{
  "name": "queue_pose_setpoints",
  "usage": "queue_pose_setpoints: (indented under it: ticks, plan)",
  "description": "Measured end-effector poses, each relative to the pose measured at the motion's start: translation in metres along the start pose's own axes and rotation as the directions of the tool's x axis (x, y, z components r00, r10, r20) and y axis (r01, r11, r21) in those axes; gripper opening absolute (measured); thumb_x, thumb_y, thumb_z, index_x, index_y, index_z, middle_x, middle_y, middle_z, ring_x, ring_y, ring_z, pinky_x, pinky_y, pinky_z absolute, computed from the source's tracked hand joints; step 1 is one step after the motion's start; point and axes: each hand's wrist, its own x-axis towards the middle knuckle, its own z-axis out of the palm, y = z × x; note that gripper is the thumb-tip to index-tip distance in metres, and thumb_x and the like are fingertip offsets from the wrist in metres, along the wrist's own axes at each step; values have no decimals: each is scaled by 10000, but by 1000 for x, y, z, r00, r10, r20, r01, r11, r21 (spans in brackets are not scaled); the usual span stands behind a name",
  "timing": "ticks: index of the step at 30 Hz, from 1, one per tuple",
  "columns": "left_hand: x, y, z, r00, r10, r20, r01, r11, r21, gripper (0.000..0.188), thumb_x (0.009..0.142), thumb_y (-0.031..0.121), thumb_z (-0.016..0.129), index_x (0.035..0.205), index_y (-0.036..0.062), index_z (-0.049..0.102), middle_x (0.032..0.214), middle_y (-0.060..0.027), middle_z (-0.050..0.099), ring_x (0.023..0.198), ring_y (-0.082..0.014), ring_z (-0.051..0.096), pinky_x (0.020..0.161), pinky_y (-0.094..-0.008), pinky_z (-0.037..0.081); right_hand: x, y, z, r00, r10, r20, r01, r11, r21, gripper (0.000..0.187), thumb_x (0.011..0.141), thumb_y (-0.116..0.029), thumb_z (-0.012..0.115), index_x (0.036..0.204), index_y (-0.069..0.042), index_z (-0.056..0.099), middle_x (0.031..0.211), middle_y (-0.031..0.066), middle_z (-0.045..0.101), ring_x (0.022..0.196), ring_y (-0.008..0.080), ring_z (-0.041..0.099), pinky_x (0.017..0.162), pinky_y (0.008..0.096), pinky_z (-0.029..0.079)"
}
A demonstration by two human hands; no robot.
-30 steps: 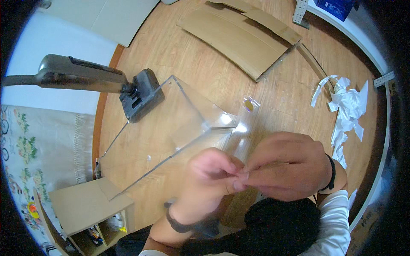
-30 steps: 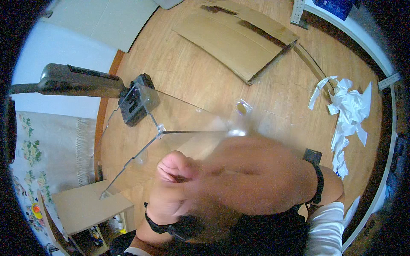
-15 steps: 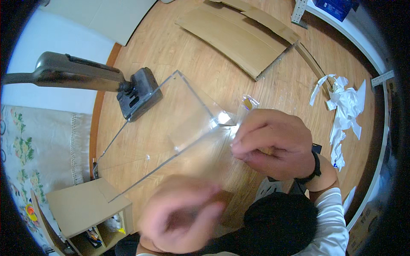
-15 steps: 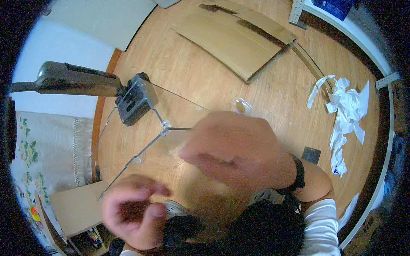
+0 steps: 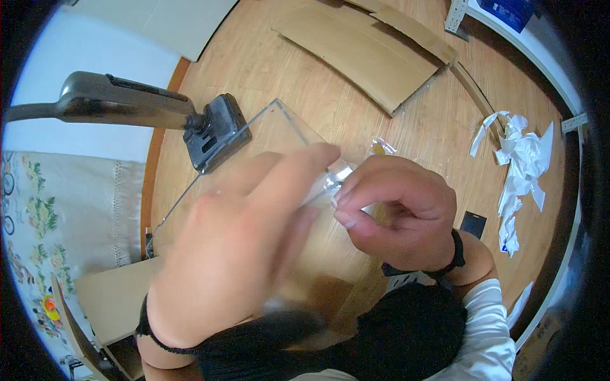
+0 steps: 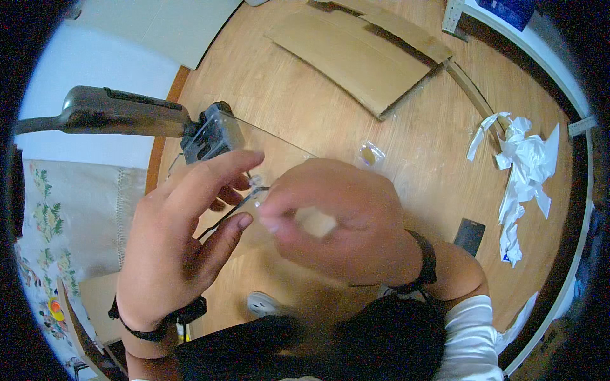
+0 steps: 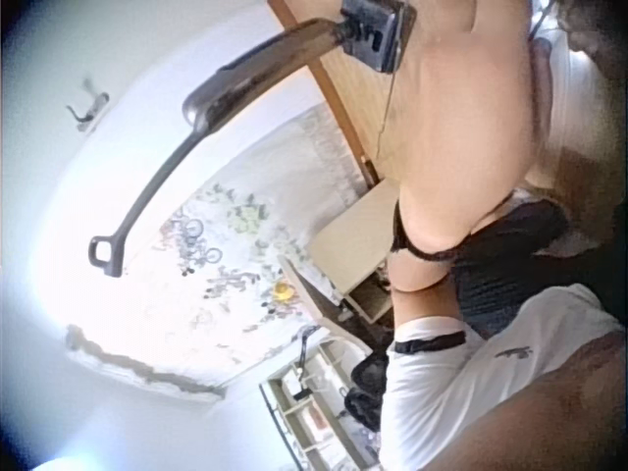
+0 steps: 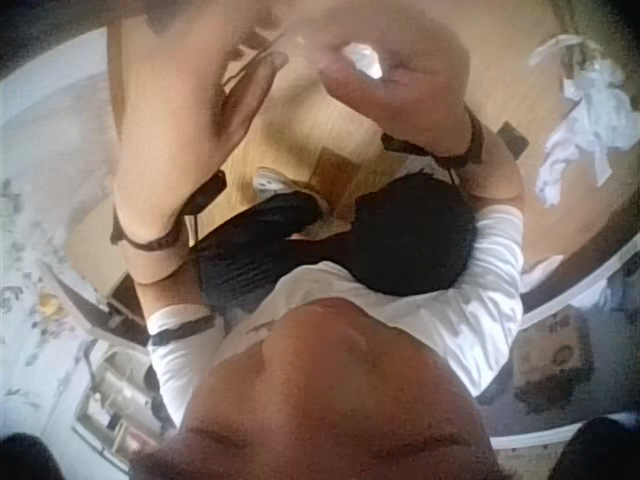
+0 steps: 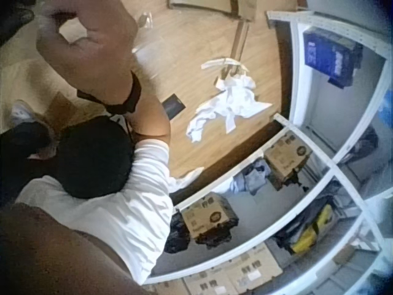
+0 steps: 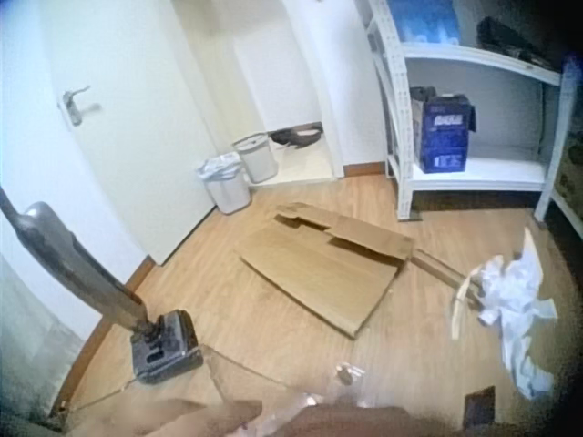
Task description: The person is assembling a clear acrylic display box by fitting panels together and potentially using small fasteners.
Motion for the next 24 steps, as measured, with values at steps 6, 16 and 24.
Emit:
queue_pose_setpoints:
  ticks: [6,16,24]
  plan:
    - [-2,-5,11,999,-12,-44,4,982,-191,433,817,-89,705,1234,8,644,1019,-131,716,900,-203,717,792,-319,578,4,-5,-3,998,-52,46,56,994,-91,170,779,73,757,918,-1,694,873,145,702,755,215,675,675,299,529]
    - [-4,-11,22,973,56,-226,-112,964,-243,455,782,-115,717,1220,5,682,1031,-140,729,876,-202,713,765,-306,578,5,-10,0,995,-88,36,94,968,-233,179,770,69,767,917,-14,708,887,134,687,757,226,669,669,307,526]
    - [-4,-8,24,966,42,-256,-116,952,-281,419,784,-107,714,1190,-6,696,1019,-138,744,883,-194,722,772,-301,577,3,-9,3,997,-59,-49,45,966,-253,115,786,-36,792,873,-59,722,829,91,702,722,244,676,632,331,529]
